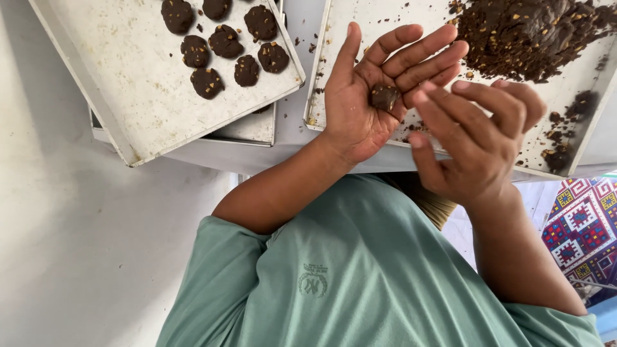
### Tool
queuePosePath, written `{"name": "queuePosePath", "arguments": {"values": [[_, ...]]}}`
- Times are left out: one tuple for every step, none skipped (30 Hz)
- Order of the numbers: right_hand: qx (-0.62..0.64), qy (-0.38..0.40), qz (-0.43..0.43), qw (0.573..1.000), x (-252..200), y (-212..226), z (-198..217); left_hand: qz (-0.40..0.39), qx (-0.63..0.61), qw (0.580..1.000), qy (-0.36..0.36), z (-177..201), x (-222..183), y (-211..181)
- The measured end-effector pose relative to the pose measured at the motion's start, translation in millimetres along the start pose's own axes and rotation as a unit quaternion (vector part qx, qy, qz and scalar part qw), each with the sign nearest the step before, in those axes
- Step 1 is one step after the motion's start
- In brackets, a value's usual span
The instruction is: The person repeatedly scoops a dark, crumbly mixture from a tray, rolls it between their palms to form small balls, and places the finished balls onto a second tray. The process is repeated continuously throughout the clip.
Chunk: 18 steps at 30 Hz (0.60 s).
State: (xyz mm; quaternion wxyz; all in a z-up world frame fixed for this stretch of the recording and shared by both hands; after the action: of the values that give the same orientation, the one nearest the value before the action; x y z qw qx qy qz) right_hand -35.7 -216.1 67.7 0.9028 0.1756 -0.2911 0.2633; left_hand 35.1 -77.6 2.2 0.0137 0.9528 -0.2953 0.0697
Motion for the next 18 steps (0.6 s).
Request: {"name": "queuePosePath", "arguments": {"values": [[0.001, 0.015, 0.004, 1.000, 1.2, 3.5, -0.8, 0.006, -0.013, 1.000, 0.027, -0.9, -1.8, -0.3], [0.001, 0.015, 0.004, 1.000, 1.7, 6.8, -1.0, 0.006, -0.013, 1.000, 0.027, 0.1, -3.0, -0.5], [-0.005, 0.038, 0.003, 0.999, 2.2, 9.9, -1.9, 0.008, -0.021, 0.999, 0.039, 0.5, -4.0, -0.5], [-0.011, 0.061, 0.003, 0.998, 2.6, 13.0, -2.8, 0.011, -0.029, 0.998, 0.050, 0.9, -5.1, -0.4], [-0.012, 0.061, 0.003, 0.998, 1.6, 14.6, -4.5, 0.011, -0.029, 0.998, 0.052, 1.9, -5.7, 0.0], [-0.013, 0.068, 0.008, 0.998, 0.6, 16.4, -6.6, 0.012, -0.040, 0.998, 0.056, 2.8, -6.4, 0.3], [-0.013, 0.076, 0.012, 0.997, -0.6, 18.8, -8.9, 0.013, -0.052, 0.997, 0.060, 3.7, -7.9, 0.6], [-0.013, 0.076, 0.012, 0.997, -1.9, 19.7, -9.4, 0.012, -0.052, 0.997, 0.061, -26.0, -0.9, -3.1], [-0.013, 0.083, 0.010, 0.996, -3.4, 20.4, -10.0, 0.009, -0.092, 0.991, -0.099, -49.4, 5.4, -6.0], [-0.012, 0.089, 0.008, 0.996, -5.0, 21.1, -10.6, 0.003, -0.130, 0.958, -0.256, -73.3, 9.7, -8.5], [-0.012, 0.090, 0.008, 0.996, -5.4, 21.4, -11.2, 0.003, -0.130, 0.958, -0.256, -76.4, 9.9, -8.7], [-0.015, 0.085, 0.007, 0.996, -5.6, 21.6, -11.6, 0.003, -0.129, 0.957, -0.260, -79.5, 10.0, -9.0], [-0.019, 0.079, 0.007, 0.997, -5.6, 21.6, -12.0, 0.005, -0.127, 0.957, -0.262, -82.6, 10.5, -9.3], [-0.019, 0.079, 0.007, 0.997, -4.6, 22.8, -11.5, 0.005, -0.127, 0.957, -0.262, -81.4, 9.9, -9.2], [-0.013, 0.084, 0.008, 0.996, -3.6, 23.9, -11.0, 0.007, -0.123, 0.958, -0.261, -80.3, 9.3, -9.0], [-0.008, 0.090, 0.009, 0.996, -2.6, 24.9, -10.6, 0.009, -0.119, 0.958, -0.259, -79.1, 8.9, -8.8], [-0.008, 0.090, 0.010, 0.996, -3.5, 25.1, -11.3, 0.009, -0.120, 0.958, -0.259, -79.1, 8.7, -8.9], [-0.006, 0.092, 0.005, 0.996, -4.4, 24.9, -12.0, 0.011, -0.120, 0.958, -0.259, -79.1, 8.6, -9.0]]}}
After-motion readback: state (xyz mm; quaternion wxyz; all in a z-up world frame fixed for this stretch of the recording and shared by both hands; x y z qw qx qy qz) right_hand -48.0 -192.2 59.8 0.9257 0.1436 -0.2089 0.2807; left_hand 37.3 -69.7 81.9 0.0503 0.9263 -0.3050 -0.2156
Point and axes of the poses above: each hand's wrist, its own x-axis towards the middle knuckle, its own z-axis out of the back of the hand, y = z × x, the point moved 2 cm from there along x, towards the middle knuckle, and after that the axes turned 4 degrees about y, right-handed, at the moved point
